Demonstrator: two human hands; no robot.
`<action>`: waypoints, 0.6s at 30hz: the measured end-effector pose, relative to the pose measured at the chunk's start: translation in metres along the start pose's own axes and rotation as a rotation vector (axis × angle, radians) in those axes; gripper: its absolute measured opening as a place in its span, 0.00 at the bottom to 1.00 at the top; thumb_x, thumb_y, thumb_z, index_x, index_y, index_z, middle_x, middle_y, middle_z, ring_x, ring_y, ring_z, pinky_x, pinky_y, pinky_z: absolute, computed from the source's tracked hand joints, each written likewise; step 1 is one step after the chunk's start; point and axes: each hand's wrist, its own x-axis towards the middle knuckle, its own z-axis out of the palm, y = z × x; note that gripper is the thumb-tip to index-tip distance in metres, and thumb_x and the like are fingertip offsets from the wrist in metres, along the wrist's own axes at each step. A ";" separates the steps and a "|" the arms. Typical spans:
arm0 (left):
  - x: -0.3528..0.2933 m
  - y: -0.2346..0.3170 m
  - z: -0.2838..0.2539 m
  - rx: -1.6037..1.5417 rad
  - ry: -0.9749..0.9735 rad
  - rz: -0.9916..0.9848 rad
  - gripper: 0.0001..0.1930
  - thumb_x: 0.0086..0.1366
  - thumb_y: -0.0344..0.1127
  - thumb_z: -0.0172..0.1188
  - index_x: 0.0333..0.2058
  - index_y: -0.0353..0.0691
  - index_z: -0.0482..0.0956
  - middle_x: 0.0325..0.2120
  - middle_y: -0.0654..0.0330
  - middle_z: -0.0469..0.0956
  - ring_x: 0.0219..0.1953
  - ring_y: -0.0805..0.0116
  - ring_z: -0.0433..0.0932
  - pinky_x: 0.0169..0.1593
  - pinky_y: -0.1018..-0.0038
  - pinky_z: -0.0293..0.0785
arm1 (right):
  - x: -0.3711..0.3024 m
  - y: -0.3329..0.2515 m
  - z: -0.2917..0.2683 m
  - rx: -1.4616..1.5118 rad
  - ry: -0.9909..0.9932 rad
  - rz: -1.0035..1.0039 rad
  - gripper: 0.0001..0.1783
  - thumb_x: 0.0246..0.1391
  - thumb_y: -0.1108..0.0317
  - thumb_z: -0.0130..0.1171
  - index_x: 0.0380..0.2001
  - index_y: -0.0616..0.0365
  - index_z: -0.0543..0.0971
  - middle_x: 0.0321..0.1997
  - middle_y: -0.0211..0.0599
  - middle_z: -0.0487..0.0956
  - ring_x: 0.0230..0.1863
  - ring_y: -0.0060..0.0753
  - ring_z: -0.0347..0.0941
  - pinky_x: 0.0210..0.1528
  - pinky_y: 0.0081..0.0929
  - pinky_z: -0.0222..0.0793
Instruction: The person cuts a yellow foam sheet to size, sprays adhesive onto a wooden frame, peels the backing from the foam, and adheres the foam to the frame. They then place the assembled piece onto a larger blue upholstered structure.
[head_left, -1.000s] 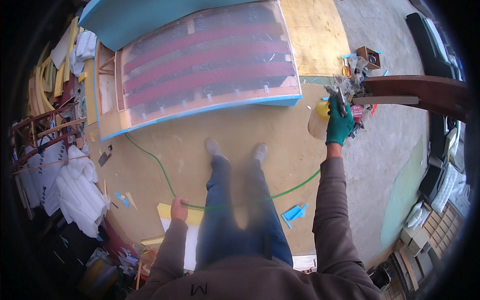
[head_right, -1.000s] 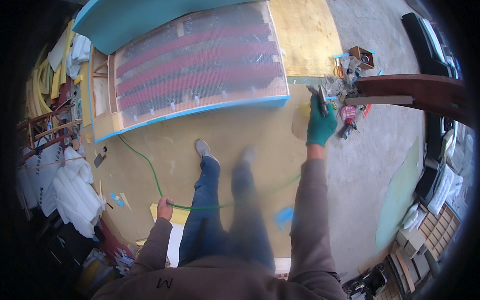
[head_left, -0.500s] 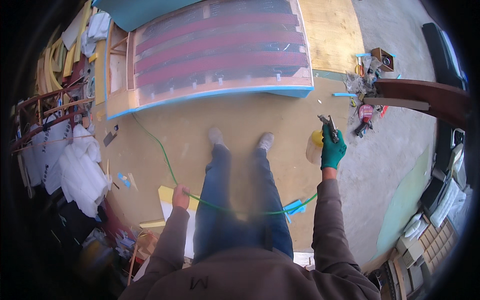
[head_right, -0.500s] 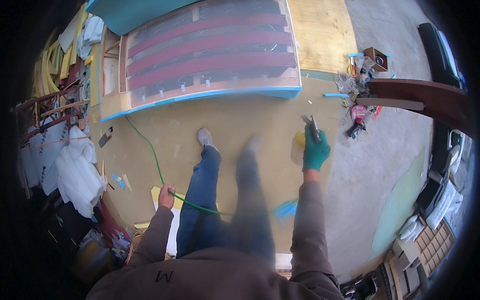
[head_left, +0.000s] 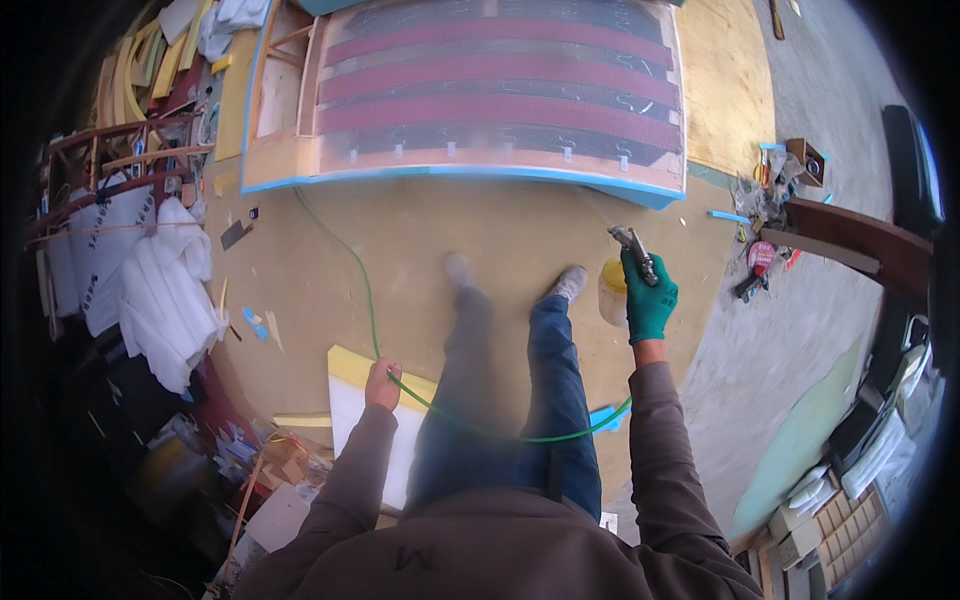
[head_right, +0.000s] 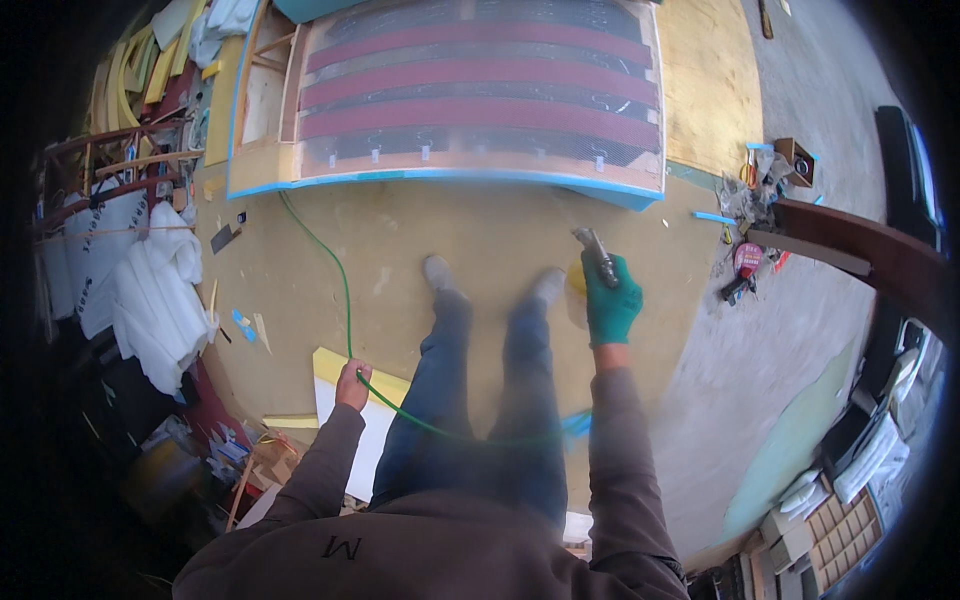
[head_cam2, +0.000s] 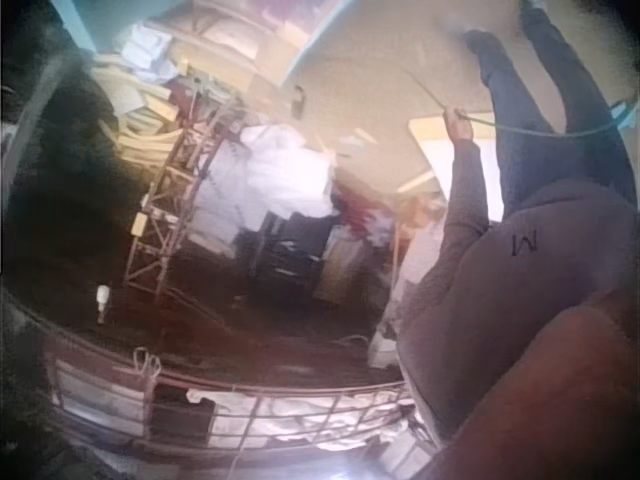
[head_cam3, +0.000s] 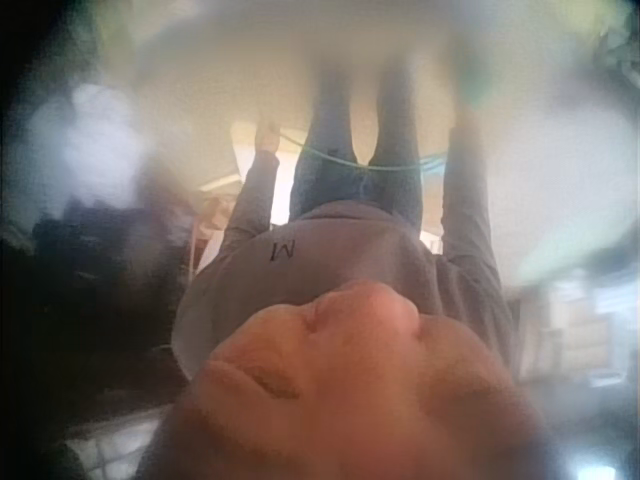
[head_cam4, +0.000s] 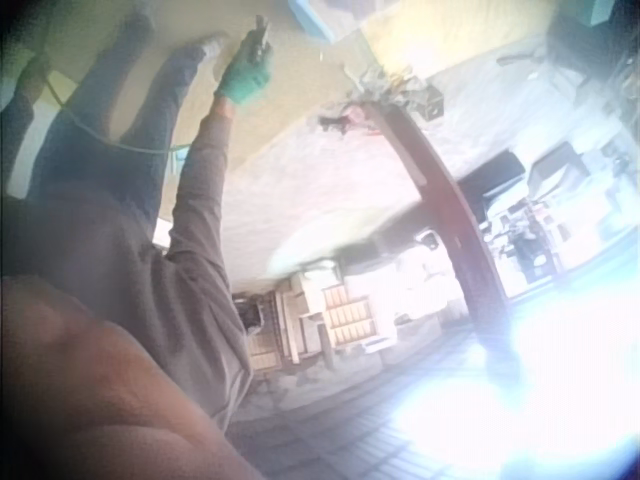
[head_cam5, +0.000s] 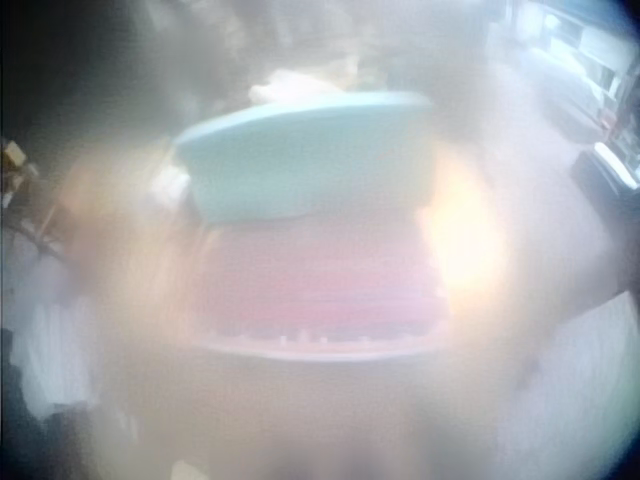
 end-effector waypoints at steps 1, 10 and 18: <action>0.001 -0.005 -0.002 -0.032 0.005 0.022 0.12 0.77 0.41 0.65 0.49 0.39 0.79 0.46 0.44 0.81 0.50 0.41 0.81 0.55 0.52 0.78 | -0.005 -0.011 0.009 0.036 0.009 -0.052 0.19 0.65 0.51 0.77 0.40 0.58 0.88 0.23 0.39 0.75 0.27 0.19 0.68 0.33 0.32 0.71; 0.004 -0.067 -0.037 -0.110 0.074 -0.052 0.11 0.78 0.40 0.64 0.48 0.39 0.79 0.45 0.43 0.81 0.49 0.41 0.82 0.54 0.51 0.78 | -0.034 -0.111 0.103 0.118 -0.145 -0.183 0.17 0.63 0.50 0.78 0.41 0.52 0.89 0.26 0.42 0.84 0.25 0.40 0.80 0.34 0.38 0.75; -0.009 -0.114 -0.057 -0.177 0.140 -0.118 0.12 0.80 0.41 0.63 0.47 0.37 0.79 0.43 0.43 0.83 0.47 0.44 0.83 0.53 0.55 0.79 | -0.061 -0.190 0.183 0.122 -0.276 -0.310 0.16 0.63 0.49 0.77 0.42 0.49 0.89 0.29 0.45 0.86 0.28 0.48 0.84 0.34 0.41 0.76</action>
